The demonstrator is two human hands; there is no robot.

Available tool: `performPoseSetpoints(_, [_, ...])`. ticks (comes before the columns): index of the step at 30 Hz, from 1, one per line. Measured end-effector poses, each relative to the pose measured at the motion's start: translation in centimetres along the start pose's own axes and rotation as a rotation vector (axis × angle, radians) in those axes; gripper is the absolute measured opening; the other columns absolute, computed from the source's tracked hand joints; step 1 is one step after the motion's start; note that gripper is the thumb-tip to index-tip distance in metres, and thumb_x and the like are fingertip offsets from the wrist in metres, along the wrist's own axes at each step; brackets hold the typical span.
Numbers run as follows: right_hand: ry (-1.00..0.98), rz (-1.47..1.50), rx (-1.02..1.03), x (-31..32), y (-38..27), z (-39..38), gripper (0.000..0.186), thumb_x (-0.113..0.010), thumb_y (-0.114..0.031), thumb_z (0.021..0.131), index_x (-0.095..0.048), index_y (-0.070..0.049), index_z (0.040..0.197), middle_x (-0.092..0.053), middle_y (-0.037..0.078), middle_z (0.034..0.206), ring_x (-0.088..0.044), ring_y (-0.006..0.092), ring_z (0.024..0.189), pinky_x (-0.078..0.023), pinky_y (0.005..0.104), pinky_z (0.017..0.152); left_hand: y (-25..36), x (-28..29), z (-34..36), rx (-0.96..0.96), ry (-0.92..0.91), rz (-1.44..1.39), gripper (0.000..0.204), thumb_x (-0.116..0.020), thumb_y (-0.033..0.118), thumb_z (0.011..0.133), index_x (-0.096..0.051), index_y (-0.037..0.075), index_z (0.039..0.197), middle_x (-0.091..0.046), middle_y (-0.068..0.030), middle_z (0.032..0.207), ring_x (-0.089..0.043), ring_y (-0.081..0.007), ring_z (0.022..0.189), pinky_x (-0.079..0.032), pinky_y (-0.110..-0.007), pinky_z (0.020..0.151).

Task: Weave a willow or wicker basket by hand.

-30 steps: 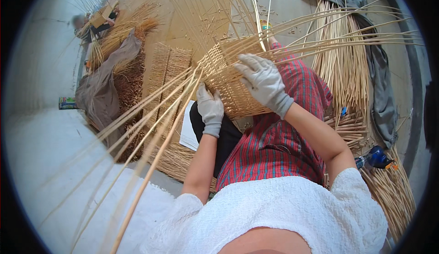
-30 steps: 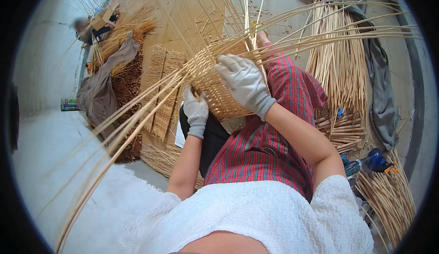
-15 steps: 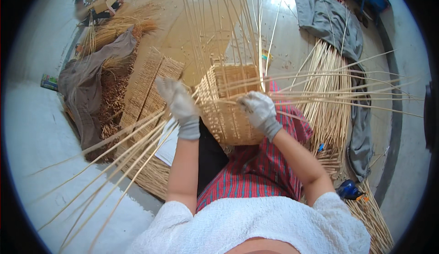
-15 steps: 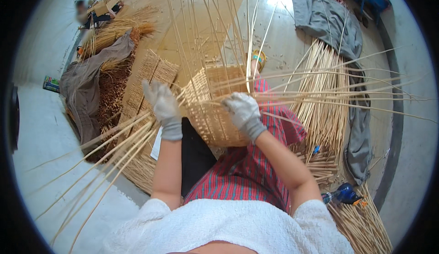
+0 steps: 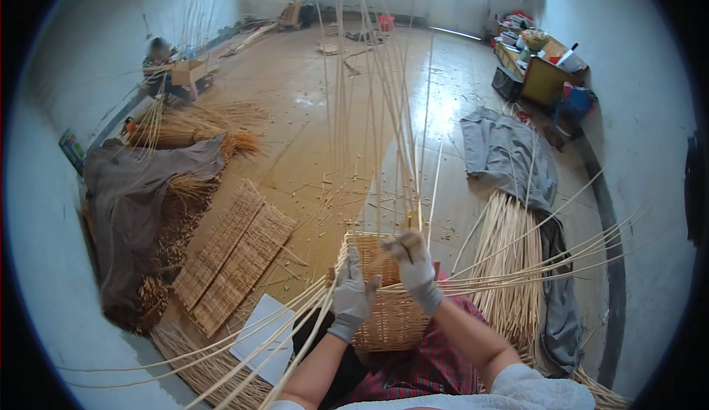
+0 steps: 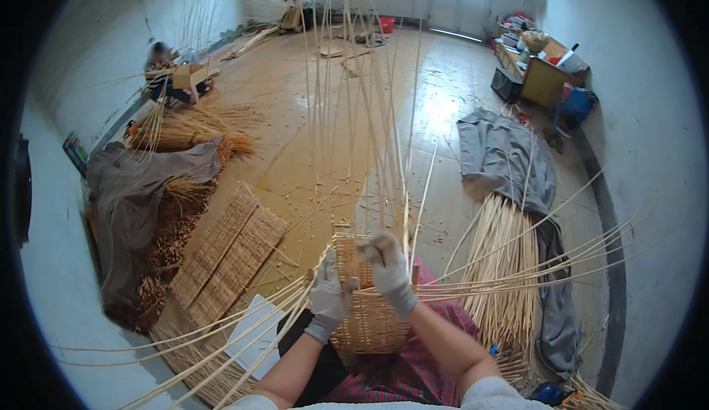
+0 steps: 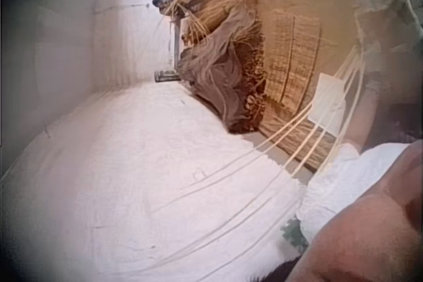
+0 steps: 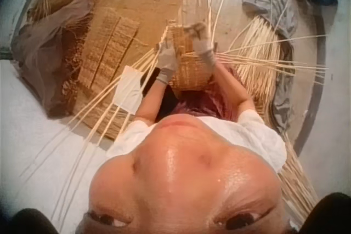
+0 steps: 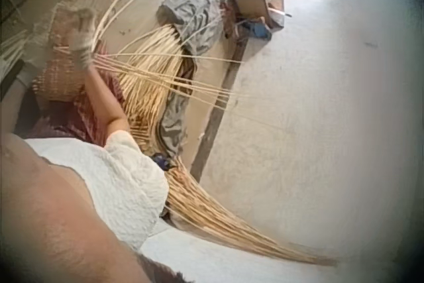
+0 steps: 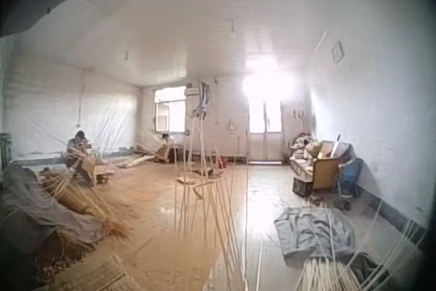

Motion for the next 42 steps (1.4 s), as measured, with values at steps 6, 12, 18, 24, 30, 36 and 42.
performPoseSetpoints(6, [-0.508, -1.749, 0.447, -12.0, 0.3, 12.0, 0.019, -0.058, -0.02, 0.093, -0.064, -0.006, 0.105, -0.071, 0.015, 0.098, -0.065, 0.0228, 0.103, -0.046, 0.043, 0.097, -0.1, -0.5, 1.2, 0.219, -0.033, -0.111, 0.088, -0.068, 0.028, 0.088, -0.014, 0.003, 0.154, -0.025, -0.0239, 0.156, -0.044, -0.0436, 0.132, -0.045, -0.044, 0.103])
performPoseSetpoints(12, [-0.475, -1.052, 0.547, -12.9, -1.4, 7.0, 0.018, -0.061, -0.021, 0.087, -0.066, -0.008, 0.097, -0.067, 0.011, 0.086, -0.061, 0.0295, 0.084, -0.047, 0.043, 0.08, -0.9, -2.2, -1.6, 0.204, -0.135, -0.149, 0.077, -0.065, 0.022, 0.09, -0.022, 0.003, 0.151, -0.031, -0.0264, 0.149, -0.037, -0.047, 0.135, -0.041, -0.048, 0.107])
performPoseSetpoints(18, [-0.212, -0.283, -0.122, -2.2, -0.4, -10.3, 0.015, -0.063, -0.009, 0.093, -0.066, -0.003, 0.106, -0.07, 0.007, 0.098, -0.065, 0.0162, 0.081, -0.053, 0.0311, 0.074, 0.9, 0.2, -6.2, 0.03, -0.144, 0.142, 0.045, -0.056, 0.021, 0.096, -0.049, 0.017, 0.14, -0.042, -0.0255, 0.139, -0.052, -0.0421, 0.119, -0.048, -0.049, 0.092])
performPoseSetpoints(24, [0.079, -0.001, -0.727, 4.3, 6.8, -14.9, 0.015, -0.057, -0.005, 0.098, -0.063, -0.004, 0.112, -0.069, 0.005, 0.104, -0.064, 0.0127, 0.086, -0.053, 0.027, 0.069, -1.4, -4.1, -3.7, 0.574, -0.768, -0.614, 0.05, -0.044, 0.023, 0.104, -0.032, 0.031, 0.152, -0.068, -0.0167, 0.095, -0.07, -0.0232, 0.075, -0.055, -0.039, 0.063])
performPoseSetpoints(30, [-0.029, -0.383, -0.056, 0.5, -2.1, -3.7, 0.032, -0.049, -0.001, 0.097, -0.049, -0.007, 0.129, -0.061, 0.022, 0.12, -0.066, 0.027, 0.101, -0.054, 0.0325, 0.083, -3.6, -6.4, -6.0, 0.477, -0.487, -0.68, 0.027, -0.047, 0.028, 0.105, -0.06, 0.02, 0.127, -0.068, -0.0067, 0.087, -0.057, -0.0147, 0.054, -0.049, -0.032, 0.052])
performPoseSetpoints(36, [-0.216, -0.665, -0.017, -5.5, 3.6, 3.8, 0.076, -0.053, 0.0, 0.09, -0.017, -0.009, 0.156, -0.026, 0.02, 0.156, -0.054, 0.03, 0.123, -0.052, 0.0377, 0.091, -9.0, -11.1, -5.3, 0.147, -0.262, -0.236, 0.02, -0.047, 0.019, 0.102, -0.062, 0.01, 0.111, -0.066, -0.0078, 0.093, -0.063, -0.0204, 0.075, -0.053, -0.034, 0.071])
performPoseSetpoints(42, [0.315, 0.085, -0.266, 13.4, 1.8, -8.2, 0.022, -0.051, -0.009, 0.102, -0.048, -0.007, 0.124, -0.068, 0.007, 0.083, -0.071, 0.0198, 0.083, -0.053, 0.024, 0.056, -1.9, -6.0, -2.0, 0.752, -0.583, -0.691, 0.032, -0.054, 0.006, 0.094, -0.064, 0.016, 0.123, -0.069, -0.0124, 0.1, -0.063, -0.0267, 0.097, -0.05, -0.036, 0.093])
Point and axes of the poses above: each hand's wrist, its own z-axis towards the middle knuckle, its own x-axis out of the back of the hand, y = z × x, the point moved 10 cm from there along z, towards the middle knuckle
